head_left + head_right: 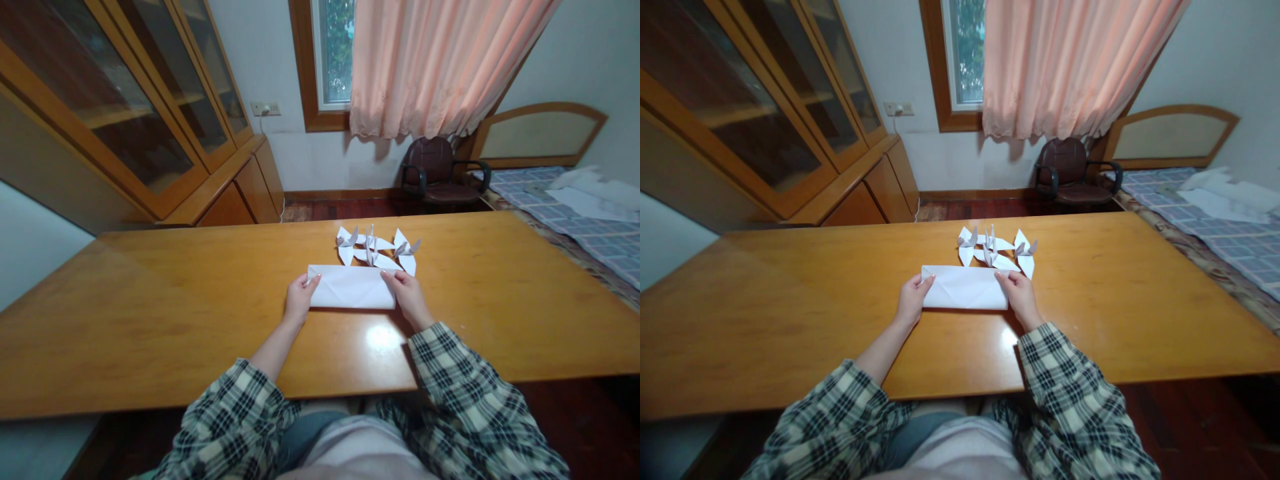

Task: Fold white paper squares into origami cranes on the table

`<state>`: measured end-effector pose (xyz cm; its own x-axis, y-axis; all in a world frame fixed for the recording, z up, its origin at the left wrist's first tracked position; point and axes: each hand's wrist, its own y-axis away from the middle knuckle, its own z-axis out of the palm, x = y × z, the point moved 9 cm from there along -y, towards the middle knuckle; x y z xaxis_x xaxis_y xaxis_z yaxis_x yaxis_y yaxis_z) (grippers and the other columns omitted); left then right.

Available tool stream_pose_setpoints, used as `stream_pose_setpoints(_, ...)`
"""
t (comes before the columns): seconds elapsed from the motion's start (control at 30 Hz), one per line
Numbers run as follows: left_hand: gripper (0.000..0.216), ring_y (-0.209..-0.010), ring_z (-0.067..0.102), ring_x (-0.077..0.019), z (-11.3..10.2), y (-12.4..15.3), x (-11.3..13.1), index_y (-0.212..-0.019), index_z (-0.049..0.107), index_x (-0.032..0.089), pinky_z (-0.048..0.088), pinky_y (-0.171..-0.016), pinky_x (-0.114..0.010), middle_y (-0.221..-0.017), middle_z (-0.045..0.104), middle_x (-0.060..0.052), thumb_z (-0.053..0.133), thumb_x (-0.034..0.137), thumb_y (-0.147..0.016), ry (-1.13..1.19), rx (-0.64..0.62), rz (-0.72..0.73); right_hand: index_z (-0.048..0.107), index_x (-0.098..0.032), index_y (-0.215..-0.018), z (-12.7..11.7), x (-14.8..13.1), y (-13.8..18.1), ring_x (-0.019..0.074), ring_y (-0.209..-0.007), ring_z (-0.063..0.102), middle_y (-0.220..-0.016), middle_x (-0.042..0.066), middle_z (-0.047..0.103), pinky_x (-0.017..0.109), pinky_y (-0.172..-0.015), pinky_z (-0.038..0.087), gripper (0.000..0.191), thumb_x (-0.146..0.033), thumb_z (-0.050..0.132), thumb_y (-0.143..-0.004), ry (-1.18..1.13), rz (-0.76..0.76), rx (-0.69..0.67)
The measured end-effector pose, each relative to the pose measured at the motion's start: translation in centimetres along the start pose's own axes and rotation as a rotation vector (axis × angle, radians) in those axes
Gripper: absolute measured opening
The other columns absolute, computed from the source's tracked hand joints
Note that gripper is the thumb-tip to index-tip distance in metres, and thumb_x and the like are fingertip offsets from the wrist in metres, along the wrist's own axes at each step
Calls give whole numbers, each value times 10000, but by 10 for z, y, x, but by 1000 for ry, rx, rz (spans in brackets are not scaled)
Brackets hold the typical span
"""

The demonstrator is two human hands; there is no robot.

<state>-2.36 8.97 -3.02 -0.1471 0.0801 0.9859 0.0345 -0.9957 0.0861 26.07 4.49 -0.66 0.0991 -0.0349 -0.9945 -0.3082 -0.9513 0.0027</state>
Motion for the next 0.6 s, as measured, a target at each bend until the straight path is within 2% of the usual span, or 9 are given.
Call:
stream_pose_setpoints(0.3, 567, -624, 641, -177, 2, 2, 3, -946, 707, 102, 494, -579, -254, -736, 718, -46, 764, 557, -613, -19, -7, -11, 682, -140, -765, 3, -3, 3, 187, -614, 565, -687, 46, 671, 271, -529, 427, 473, -604, 687, -671, -76, 49, 2)
stream_pose_setpoints(0.6, 492, -617, 606, -161, 3, 2, 6, -930, 694, 101, 450, -551, -224, -721, 697, -35, 696, 535, -698, -87, -16, 40, 644, -146, -702, 1, -2, 2, 141, -566, 490, -631, 8, 602, 238, -494, 350, 402, -545, 647, -746, -23, 1, 19)
